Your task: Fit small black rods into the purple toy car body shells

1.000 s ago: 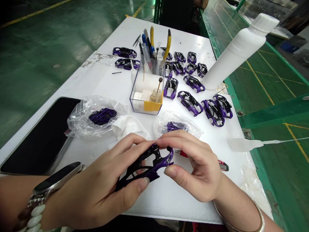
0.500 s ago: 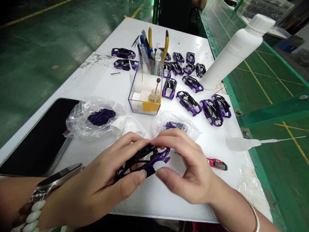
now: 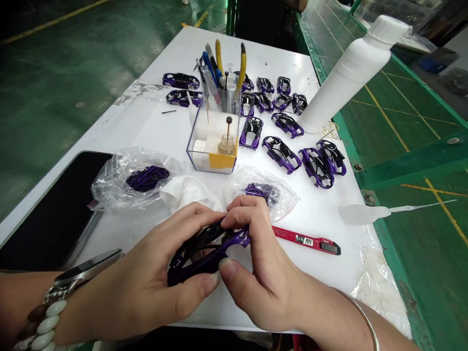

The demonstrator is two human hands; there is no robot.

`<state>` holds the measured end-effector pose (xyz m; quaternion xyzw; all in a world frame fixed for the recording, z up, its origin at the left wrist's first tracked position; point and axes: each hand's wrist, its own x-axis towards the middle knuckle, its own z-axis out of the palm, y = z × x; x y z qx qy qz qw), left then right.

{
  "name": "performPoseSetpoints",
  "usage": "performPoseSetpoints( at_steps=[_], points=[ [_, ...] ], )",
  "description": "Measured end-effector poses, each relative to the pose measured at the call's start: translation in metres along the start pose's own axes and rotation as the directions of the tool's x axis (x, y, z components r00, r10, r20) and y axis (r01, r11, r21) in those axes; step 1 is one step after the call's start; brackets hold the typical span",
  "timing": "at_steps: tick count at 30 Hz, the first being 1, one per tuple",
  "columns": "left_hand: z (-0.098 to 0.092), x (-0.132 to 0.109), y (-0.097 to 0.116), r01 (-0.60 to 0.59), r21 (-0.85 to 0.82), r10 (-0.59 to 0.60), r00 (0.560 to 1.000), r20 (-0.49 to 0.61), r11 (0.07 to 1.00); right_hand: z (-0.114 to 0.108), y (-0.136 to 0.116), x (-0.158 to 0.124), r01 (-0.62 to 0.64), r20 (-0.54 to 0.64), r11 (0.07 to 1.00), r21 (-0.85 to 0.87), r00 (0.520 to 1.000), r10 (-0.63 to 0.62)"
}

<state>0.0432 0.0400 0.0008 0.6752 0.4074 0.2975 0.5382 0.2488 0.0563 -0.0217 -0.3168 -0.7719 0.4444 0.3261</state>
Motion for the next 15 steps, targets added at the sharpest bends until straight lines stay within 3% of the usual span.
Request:
performPoseSetpoints(
  at_steps=[10,15],
  points=[
    [-0.0004,-0.0006,-0.0006,-0.073,0.068,0.074,0.997,-0.006,0.995,-0.0021,-0.0022,-0.0003,0.038,0.036,0.996,0.076,0.999,-0.041],
    [0.0003,-0.001,-0.003,-0.059,0.049,0.06,0.998,-0.009,0.997,-0.0024,-0.0048,-0.0012,-0.034,0.065,0.981,0.193,0.998,0.021]
  ],
)
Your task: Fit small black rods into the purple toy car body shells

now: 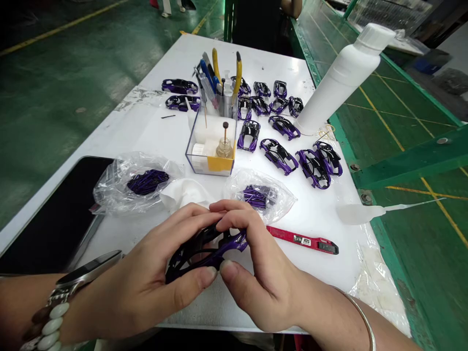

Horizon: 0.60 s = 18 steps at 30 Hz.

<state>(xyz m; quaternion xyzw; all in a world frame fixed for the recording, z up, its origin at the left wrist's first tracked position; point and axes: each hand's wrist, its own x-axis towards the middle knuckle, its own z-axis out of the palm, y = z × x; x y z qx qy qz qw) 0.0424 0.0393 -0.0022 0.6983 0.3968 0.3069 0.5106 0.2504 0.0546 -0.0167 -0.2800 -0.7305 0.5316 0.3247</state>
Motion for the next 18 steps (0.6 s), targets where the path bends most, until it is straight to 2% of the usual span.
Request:
performPoseSetpoints(
  at_steps=[10,18],
  points=[
    [0.001,0.0,0.003,0.062,-0.06,-0.062,0.998,0.0,0.996,0.011,0.002,-0.002,0.014,-0.074,0.999,0.047,0.997,-0.011],
    [0.0,-0.001,0.003,0.014,-0.014,-0.014,1.0,0.022,1.0,0.011,-0.004,-0.001,0.013,-0.082,0.999,0.04,0.997,-0.01]
  ],
)
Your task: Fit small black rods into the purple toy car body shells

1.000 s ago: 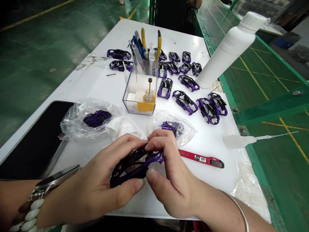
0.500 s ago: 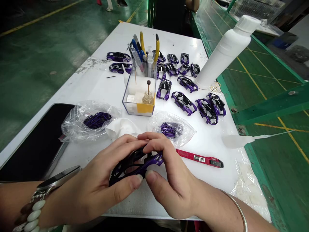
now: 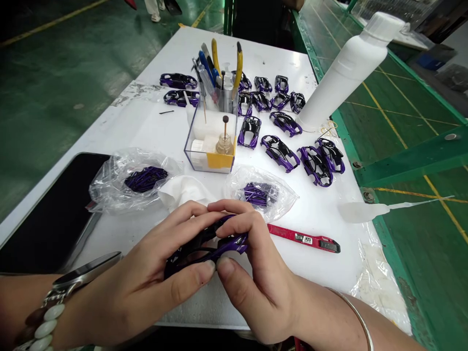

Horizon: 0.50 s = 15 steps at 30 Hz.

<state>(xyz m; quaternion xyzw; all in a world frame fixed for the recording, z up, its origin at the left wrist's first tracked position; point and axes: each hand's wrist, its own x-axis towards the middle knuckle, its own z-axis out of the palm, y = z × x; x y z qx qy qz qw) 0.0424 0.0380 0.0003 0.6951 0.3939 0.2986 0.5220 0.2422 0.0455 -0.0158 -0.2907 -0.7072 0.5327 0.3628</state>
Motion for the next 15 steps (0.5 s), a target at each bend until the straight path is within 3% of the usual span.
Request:
performPoseSetpoints(
  at_steps=[15],
  points=[
    [-0.001,-0.0023,0.0024,0.022,-0.02,-0.022,1.0,-0.002,1.0,0.0021,0.0,-0.0011,0.009,0.007,0.998,-0.055,1.0,-0.008]
  ],
)
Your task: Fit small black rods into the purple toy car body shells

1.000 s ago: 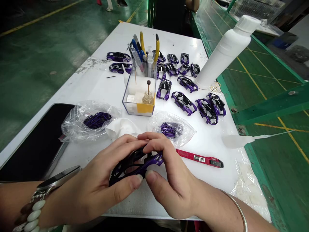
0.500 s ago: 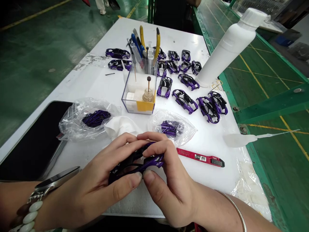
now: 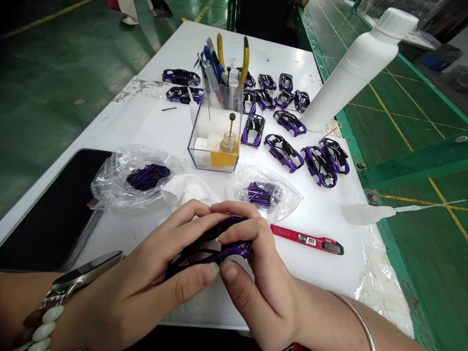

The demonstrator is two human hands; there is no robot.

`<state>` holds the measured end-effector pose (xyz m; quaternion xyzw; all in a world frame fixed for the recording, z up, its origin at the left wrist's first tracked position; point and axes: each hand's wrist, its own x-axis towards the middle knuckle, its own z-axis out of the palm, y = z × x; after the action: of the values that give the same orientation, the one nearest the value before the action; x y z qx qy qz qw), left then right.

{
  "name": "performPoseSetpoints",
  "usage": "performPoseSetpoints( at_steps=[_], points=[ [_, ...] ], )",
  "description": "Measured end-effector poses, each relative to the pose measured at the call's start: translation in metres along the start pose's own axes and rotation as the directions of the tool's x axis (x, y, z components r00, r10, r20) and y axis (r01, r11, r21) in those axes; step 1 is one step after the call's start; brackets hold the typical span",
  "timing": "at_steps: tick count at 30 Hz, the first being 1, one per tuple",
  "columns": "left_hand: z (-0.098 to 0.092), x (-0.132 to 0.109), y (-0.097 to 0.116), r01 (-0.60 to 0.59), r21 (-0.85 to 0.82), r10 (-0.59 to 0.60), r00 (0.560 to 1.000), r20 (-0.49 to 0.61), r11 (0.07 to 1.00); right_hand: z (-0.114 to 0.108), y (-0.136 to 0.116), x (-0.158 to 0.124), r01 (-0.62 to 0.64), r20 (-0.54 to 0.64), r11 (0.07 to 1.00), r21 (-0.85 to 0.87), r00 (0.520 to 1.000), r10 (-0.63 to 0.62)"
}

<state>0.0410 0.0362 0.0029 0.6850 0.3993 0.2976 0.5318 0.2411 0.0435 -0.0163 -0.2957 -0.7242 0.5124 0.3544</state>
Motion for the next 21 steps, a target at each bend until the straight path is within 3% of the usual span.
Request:
performPoseSetpoints(
  at_steps=[21],
  points=[
    [-0.0006,0.002,0.0005,-0.056,0.084,0.059,0.997,-0.039,0.995,0.0022,0.007,0.0002,0.069,-0.016,0.997,-0.021,0.997,-0.07]
  ],
)
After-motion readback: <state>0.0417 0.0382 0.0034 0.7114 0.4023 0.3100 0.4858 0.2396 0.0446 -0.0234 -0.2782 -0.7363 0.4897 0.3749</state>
